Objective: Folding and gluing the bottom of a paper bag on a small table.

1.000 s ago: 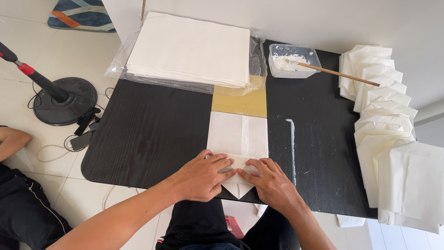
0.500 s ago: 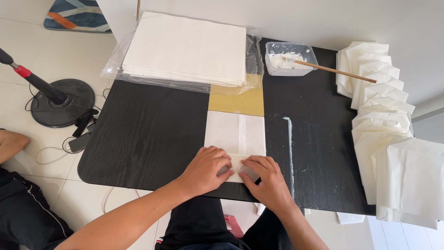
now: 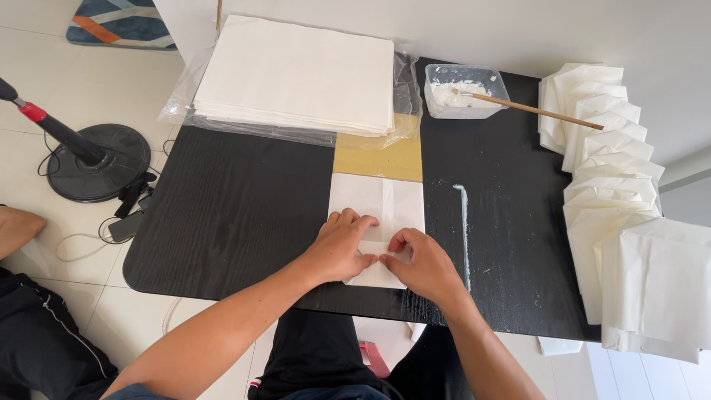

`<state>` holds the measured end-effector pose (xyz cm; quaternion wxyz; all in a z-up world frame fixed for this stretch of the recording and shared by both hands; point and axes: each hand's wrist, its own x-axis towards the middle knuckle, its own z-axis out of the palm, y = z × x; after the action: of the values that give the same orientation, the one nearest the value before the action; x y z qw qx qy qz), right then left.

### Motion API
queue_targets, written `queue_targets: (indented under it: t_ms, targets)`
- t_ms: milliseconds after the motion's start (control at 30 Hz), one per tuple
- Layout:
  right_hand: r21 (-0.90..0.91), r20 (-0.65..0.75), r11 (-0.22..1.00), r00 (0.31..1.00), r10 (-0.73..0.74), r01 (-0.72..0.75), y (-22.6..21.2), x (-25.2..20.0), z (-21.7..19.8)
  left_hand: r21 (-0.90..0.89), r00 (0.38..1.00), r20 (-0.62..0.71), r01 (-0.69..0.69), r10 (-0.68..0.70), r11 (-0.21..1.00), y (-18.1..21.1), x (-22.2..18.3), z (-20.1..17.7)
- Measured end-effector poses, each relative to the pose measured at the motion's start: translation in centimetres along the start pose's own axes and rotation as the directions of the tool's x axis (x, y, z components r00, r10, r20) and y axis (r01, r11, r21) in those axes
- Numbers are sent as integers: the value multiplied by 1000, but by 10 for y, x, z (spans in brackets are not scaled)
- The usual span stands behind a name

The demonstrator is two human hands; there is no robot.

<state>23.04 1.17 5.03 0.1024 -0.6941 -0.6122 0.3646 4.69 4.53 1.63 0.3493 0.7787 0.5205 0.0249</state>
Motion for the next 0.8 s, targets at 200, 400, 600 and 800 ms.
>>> queue_targets:
  t_ms: [200, 400, 600, 800]
  targets:
    - [-11, 76, 1000, 997, -16, 17, -1, 3, -9, 35, 1000, 1, -7, 7, 999, 11, -12, -5]
    - [217, 70, 973, 993, -91, 73, 20, 1, -20, 67, 998, -30, -55, 57, 996, 11, -12, -7]
    - [332, 34, 938, 993, -113, 96, 31, -2, -22, -100, 970, 181, -147, 163, 984, -5, -16, -47]
    - [166, -86, 985, 996, -33, 47, 17, -3, -9, -23, 968, 106, -226, 227, 974, -24, 9, -46]
